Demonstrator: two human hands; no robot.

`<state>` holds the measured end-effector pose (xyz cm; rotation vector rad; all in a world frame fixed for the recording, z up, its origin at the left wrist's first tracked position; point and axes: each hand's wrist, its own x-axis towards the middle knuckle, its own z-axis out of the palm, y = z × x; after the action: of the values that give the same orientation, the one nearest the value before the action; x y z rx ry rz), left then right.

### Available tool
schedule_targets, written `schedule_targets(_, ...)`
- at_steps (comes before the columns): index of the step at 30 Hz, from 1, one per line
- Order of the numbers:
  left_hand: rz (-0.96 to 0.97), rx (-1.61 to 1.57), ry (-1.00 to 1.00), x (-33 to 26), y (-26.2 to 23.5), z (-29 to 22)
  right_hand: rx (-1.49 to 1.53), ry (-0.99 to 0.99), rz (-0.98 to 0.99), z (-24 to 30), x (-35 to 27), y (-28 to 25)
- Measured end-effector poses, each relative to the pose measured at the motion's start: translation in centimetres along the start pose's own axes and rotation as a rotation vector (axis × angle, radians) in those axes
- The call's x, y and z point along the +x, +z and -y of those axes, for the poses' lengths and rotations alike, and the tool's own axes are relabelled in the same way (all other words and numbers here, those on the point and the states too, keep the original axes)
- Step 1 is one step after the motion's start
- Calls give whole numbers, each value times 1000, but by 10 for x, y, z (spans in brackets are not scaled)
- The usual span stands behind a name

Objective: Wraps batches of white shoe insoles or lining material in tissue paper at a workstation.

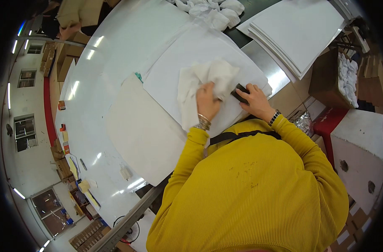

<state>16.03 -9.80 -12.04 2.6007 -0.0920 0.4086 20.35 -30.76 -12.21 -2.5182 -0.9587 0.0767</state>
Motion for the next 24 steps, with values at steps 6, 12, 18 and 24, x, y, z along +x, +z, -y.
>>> schedule_targets(6,60,-170,-201,16,-8,17,135,26,69,-2,22,-4)
schedule_targets(12,81,120,-15,-17,-7,-44,316,131,96,-15,54,-3)
schedule_targets(18,-48,278,114,-18,10,-6,303,100,164,-15,68,-22)
schedule_targets(24,73,-353,-426,18,-18,48,379,-78,-362,22,40,-84)
